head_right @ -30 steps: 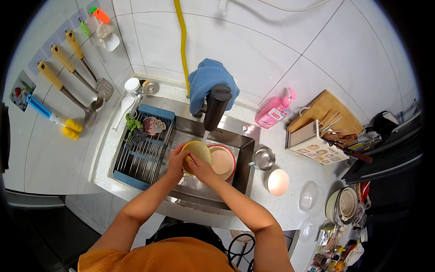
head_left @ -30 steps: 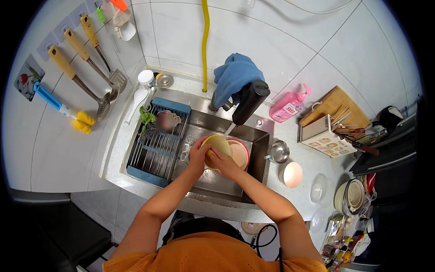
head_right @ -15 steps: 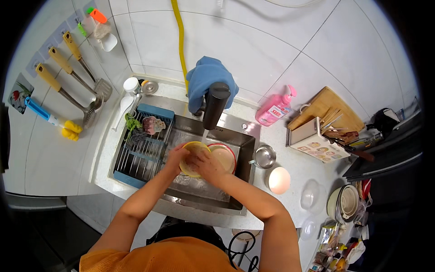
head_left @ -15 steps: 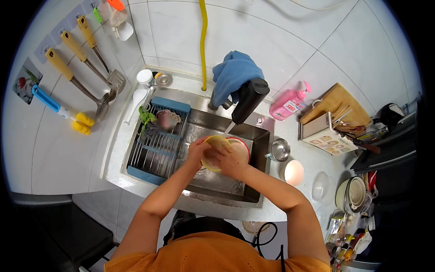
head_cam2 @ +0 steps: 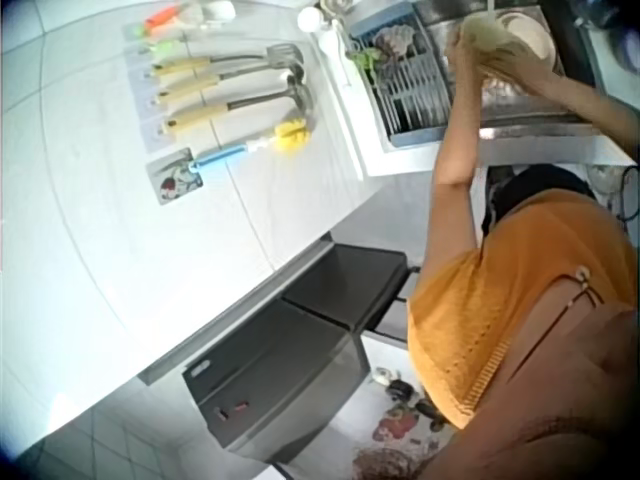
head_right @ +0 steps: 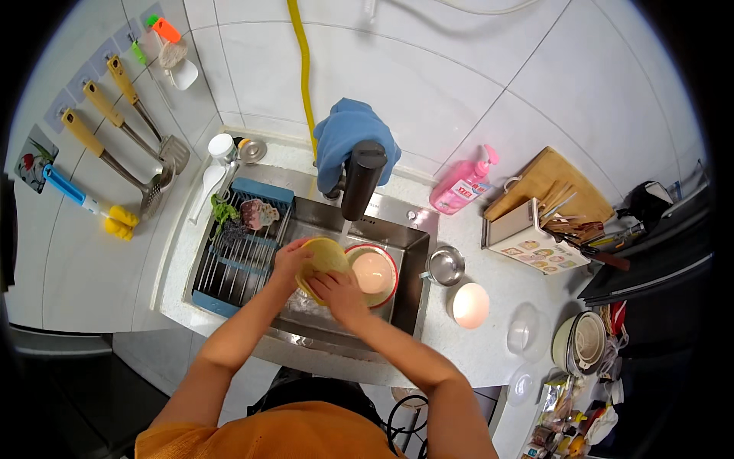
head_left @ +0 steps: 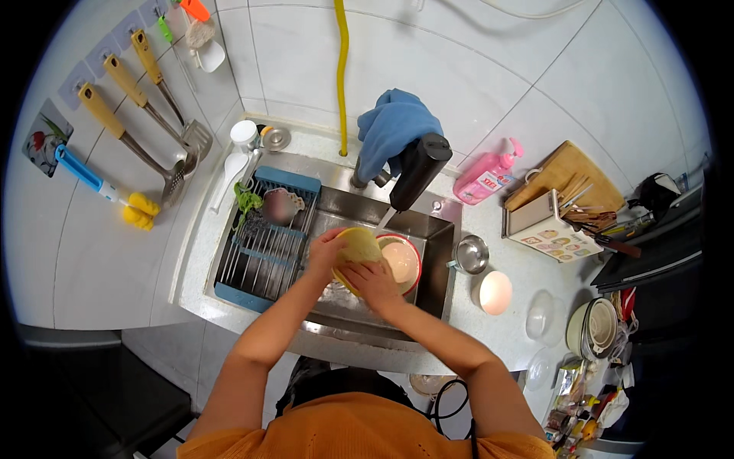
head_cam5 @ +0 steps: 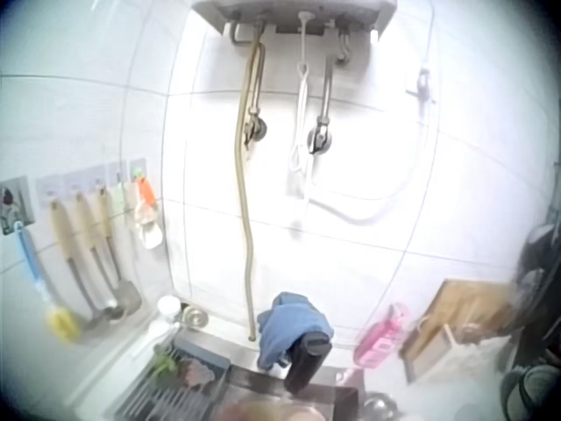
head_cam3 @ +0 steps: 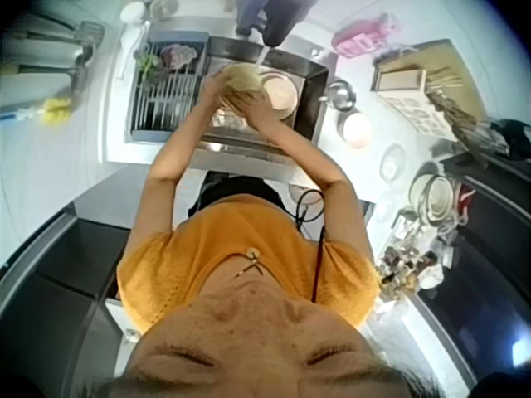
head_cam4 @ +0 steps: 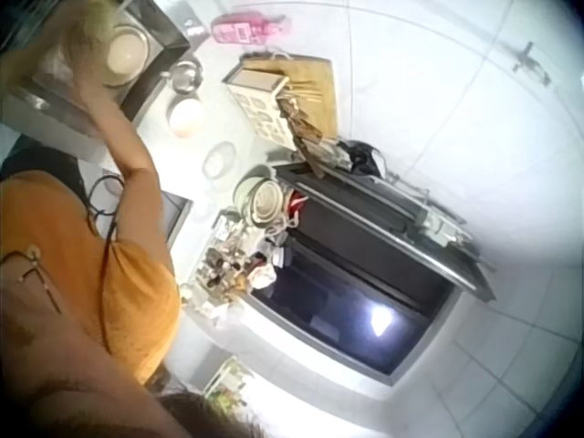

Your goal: The person washes a metal cup and bowls by hand in a sink, scrubbing the interior and exterior of each item with a yellow sponge under running water and placing them into a dish rack.

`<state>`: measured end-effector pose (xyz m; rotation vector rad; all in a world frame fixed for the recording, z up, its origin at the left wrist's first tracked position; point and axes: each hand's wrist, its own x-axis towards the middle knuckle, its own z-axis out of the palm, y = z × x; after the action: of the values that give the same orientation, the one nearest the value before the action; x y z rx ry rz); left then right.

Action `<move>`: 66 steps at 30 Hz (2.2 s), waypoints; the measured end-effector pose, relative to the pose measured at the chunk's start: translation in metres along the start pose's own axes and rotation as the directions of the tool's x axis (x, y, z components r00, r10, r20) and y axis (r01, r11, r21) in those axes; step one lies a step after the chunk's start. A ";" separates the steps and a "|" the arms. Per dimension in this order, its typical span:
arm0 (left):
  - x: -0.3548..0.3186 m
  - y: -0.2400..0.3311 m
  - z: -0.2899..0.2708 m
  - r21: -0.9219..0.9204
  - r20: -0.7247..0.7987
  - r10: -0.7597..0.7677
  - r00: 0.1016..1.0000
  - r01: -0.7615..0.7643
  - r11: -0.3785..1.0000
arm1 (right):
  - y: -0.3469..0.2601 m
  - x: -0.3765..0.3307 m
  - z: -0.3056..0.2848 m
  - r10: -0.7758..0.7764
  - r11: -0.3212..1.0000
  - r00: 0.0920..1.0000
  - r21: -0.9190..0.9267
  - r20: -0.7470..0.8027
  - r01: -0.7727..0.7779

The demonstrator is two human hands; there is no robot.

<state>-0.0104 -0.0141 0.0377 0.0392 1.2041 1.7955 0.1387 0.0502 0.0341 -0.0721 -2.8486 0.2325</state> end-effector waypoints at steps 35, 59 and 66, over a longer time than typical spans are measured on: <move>-0.020 -0.012 -0.016 0.043 0.243 0.044 0.969 -0.056 0.997 | 0.037 0.012 -0.054 -0.165 0.986 0.977 0.050 0.138 0.159; -0.033 -0.041 -0.001 -0.147 -0.040 0.137 0.990 -0.142 0.979 | 0.006 0.009 -0.040 0.026 0.982 0.988 0.183 0.151 -0.054; 0.002 -0.003 -0.022 0.186 0.246 -0.362 0.899 0.323 0.928 | 0.057 0.019 -0.077 -0.315 0.939 0.931 0.205 0.184 0.277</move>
<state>-0.0201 -0.0281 0.0229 0.1458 1.0584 1.3441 0.1435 0.1195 0.1028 0.4452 -2.9834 0.4482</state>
